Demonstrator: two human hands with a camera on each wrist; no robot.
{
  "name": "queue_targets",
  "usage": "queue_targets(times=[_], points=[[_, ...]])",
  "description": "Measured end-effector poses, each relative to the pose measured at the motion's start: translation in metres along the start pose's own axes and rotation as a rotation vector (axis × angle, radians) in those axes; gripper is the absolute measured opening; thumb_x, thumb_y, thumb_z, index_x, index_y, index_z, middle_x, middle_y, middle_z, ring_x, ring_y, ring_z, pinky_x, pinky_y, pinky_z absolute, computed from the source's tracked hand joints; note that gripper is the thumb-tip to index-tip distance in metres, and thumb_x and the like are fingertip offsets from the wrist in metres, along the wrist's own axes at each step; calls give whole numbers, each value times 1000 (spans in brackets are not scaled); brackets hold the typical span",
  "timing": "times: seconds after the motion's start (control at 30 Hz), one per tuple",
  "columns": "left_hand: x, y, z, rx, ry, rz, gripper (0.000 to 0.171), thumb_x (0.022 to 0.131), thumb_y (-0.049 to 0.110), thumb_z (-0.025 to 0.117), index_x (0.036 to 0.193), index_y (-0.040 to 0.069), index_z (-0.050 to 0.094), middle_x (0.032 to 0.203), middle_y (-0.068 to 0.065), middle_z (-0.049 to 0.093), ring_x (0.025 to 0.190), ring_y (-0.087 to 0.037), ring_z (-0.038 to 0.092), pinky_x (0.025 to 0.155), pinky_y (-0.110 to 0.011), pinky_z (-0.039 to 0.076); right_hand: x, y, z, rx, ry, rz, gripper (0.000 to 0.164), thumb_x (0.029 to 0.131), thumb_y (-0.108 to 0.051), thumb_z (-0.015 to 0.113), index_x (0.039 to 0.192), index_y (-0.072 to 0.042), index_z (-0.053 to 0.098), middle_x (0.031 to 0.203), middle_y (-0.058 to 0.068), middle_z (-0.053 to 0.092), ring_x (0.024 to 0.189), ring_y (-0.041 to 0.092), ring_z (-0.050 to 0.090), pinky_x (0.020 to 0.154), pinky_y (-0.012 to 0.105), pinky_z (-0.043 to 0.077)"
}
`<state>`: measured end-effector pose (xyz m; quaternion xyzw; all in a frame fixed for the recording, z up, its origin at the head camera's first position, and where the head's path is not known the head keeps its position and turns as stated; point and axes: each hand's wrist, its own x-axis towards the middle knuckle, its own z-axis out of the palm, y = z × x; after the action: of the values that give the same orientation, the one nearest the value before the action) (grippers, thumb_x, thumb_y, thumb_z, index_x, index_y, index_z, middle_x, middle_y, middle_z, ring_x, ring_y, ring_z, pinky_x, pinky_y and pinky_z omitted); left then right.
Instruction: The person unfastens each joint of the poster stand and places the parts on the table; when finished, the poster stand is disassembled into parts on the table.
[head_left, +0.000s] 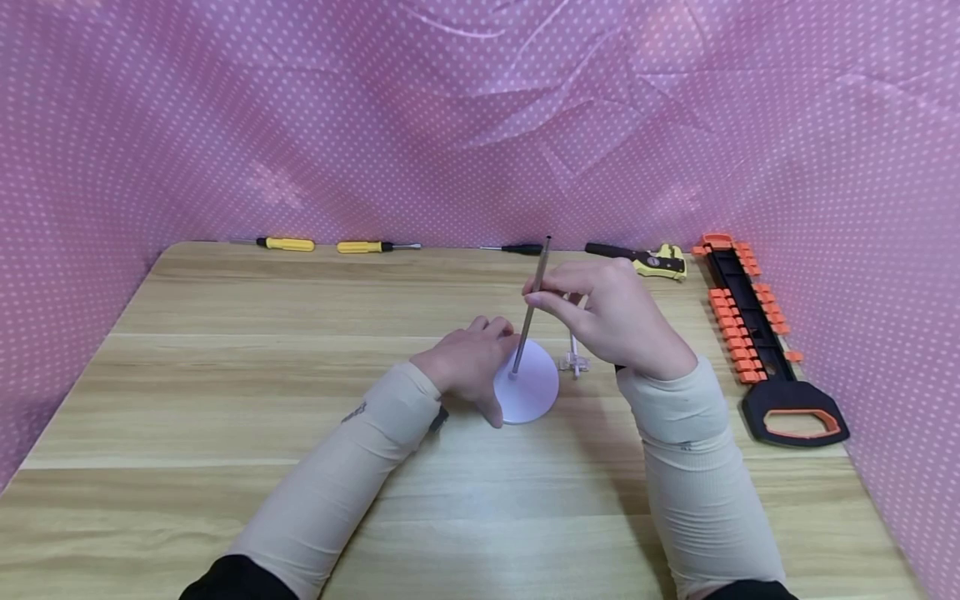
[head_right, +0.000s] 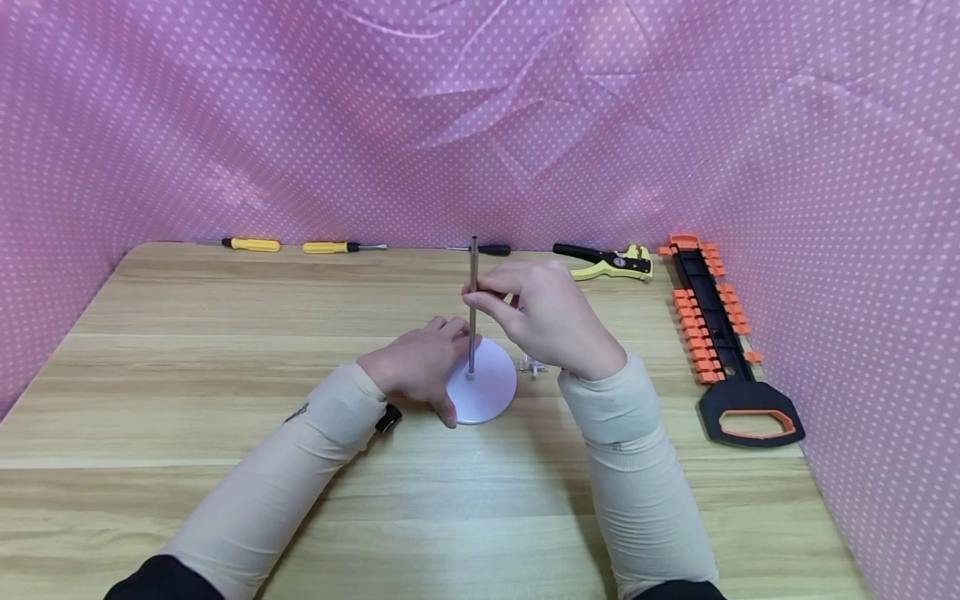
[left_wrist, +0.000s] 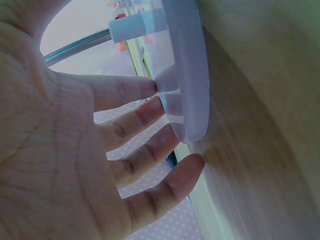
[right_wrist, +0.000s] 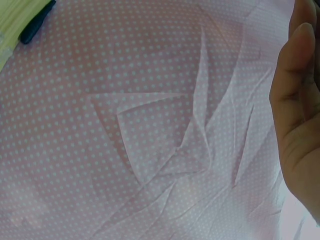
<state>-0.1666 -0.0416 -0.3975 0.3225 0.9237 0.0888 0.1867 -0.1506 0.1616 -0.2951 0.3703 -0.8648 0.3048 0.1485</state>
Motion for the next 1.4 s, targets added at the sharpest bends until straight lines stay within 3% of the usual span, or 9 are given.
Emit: queue_targets(times=[0.27,0.43,0.63,0.8,0.97,1.2,1.4], points=[[0,-1,0,-2,-9,-2,121,60,51,102,160,12,46,160,-6,41,136,-26,42,107,-45,50,1,0,1,-14,22,-20,6,95,-9,79,97,-9,84,88,1,81,71,10,70,62,33,59],[0,0,0,-2,-14,-7,120,61,52,102,160,12,46,161,-5,41,137,-26,41,108,-45,50,1,-1,2,-8,51,-20,6,96,-8,78,97,-9,84,87,1,81,68,9,67,62,26,57],[-1,1,-1,-8,-15,-17,122,61,52,102,160,8,45,161,-6,40,139,-27,41,110,-45,49,0,-1,-2,15,189,6,6,96,-7,78,97,-7,84,83,2,79,65,8,64,64,12,51],[-1,1,-2,-7,-11,-16,123,61,51,102,161,9,44,161,-7,40,140,-28,41,111,-46,49,0,0,-5,34,282,17,7,96,-3,77,100,0,82,84,7,79,68,12,69,67,11,53],[-2,1,-2,-24,-16,-14,123,61,49,103,162,12,43,161,-7,40,139,-27,40,111,-46,47,0,3,-10,51,322,65,10,99,-5,74,104,1,80,88,9,79,72,15,71,69,12,53],[-1,2,-2,-36,-15,-21,125,60,48,103,163,12,42,161,-6,40,138,-26,40,112,-46,47,-4,5,-22,126,415,203,16,103,-7,70,112,2,78,91,13,78,74,1,68,68,14,53],[-1,1,-1,-43,-17,-23,126,60,48,103,163,12,41,161,-6,40,138,-26,40,112,-45,47,-4,5,-23,201,412,244,23,104,-8,67,124,5,71,94,16,75,75,4,70,63,16,55]])
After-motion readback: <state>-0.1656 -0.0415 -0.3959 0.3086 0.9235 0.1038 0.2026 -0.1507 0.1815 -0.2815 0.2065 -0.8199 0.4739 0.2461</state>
